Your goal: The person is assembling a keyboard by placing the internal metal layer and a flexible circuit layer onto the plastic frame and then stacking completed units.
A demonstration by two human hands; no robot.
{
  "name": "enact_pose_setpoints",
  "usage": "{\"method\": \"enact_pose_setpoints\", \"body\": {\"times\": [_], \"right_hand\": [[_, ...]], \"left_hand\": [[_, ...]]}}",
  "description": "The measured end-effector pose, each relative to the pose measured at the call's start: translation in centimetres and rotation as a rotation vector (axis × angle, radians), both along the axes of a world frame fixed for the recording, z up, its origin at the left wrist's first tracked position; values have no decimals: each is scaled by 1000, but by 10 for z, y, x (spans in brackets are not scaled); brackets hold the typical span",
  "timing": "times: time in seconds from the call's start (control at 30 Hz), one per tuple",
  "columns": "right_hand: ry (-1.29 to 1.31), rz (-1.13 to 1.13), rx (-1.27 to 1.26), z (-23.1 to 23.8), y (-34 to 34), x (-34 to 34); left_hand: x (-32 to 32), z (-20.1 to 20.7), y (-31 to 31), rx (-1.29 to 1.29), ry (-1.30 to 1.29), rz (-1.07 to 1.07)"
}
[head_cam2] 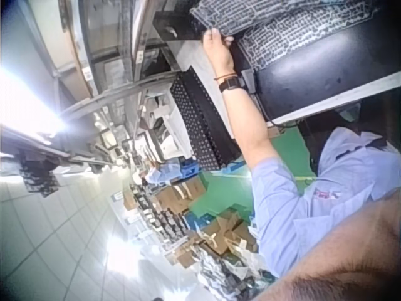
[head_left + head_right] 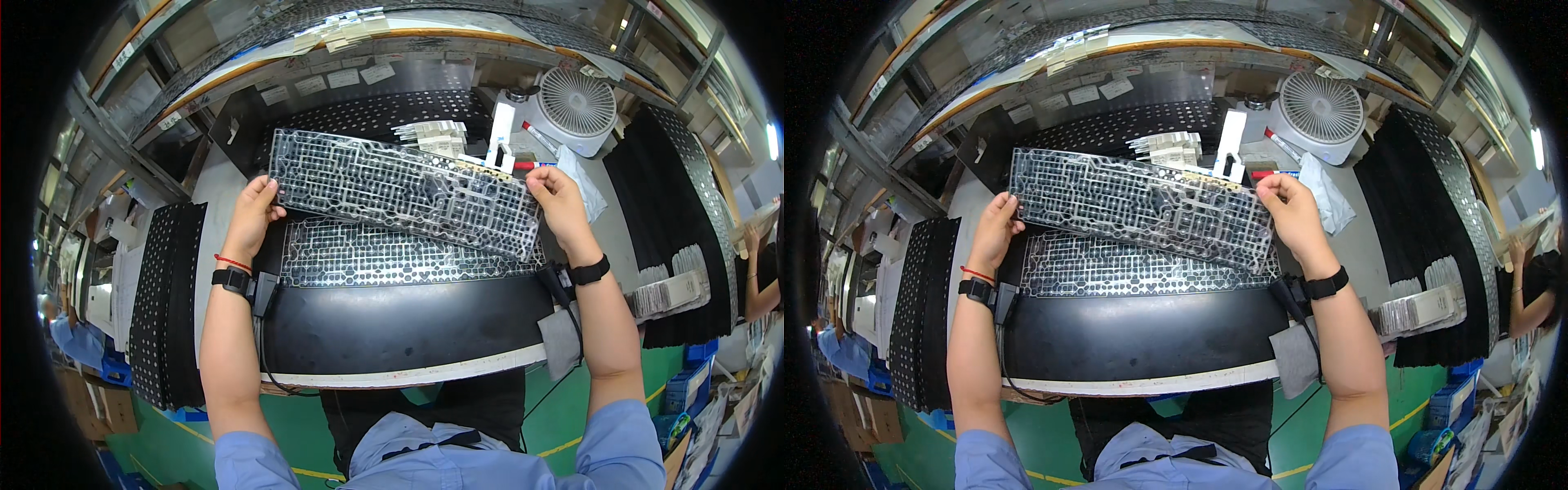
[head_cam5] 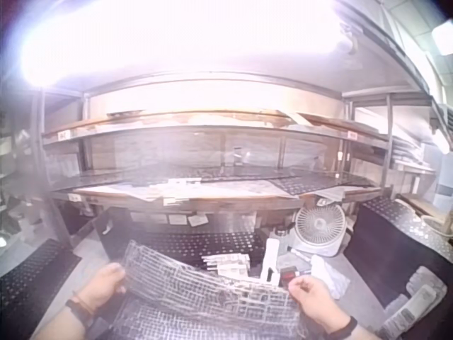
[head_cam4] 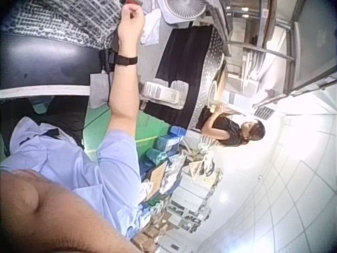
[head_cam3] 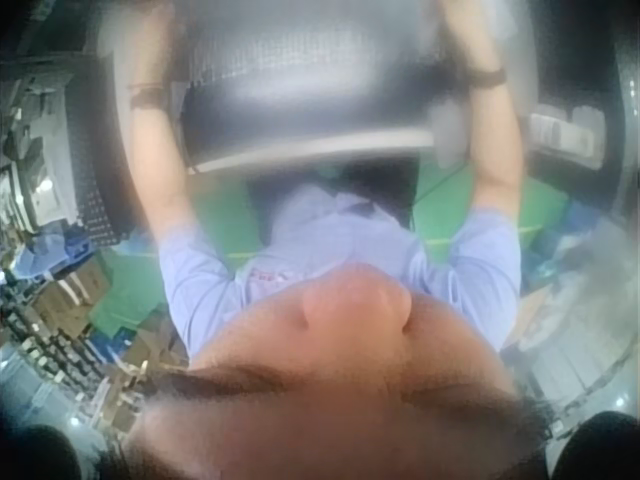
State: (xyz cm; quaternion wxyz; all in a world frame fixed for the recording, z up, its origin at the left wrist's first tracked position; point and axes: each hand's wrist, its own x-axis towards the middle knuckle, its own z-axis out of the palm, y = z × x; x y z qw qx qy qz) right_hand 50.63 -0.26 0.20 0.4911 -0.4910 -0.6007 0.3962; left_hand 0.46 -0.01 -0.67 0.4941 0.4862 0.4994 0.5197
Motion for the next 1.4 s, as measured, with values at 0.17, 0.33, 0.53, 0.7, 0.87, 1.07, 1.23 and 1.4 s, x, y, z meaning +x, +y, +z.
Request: {"method": "enact_pose_setpoints", "body": {"times": [0.17,0.33,0.53,0.7,0.87,1.07,1.23,1.4], "right_hand": [[279,129,-205,15,-11,-14],[434,195,-105,12,-12,-22],[486,230,-44,23,-28,-45],[526,300,-78,25,-40,-57],[548,328,-104,27,-43,-60],[536,319,-98,25,-44,-58],[522,325,-94,25,-44,-59],[511,302,-99,25,-42,-54]], "left_hand": [[-13,-6,4,39,-102,13],[10,12,-4,114,196,246],[71,60,-43,728,1064,103],[129,68,-76,729,1165,-159],[135,68,-81,773,1283,-103],[140,68,-86,882,1298,-80],[137,63,-83,1066,1195,-68],[133,66,-85,1243,1023,-214]]}}
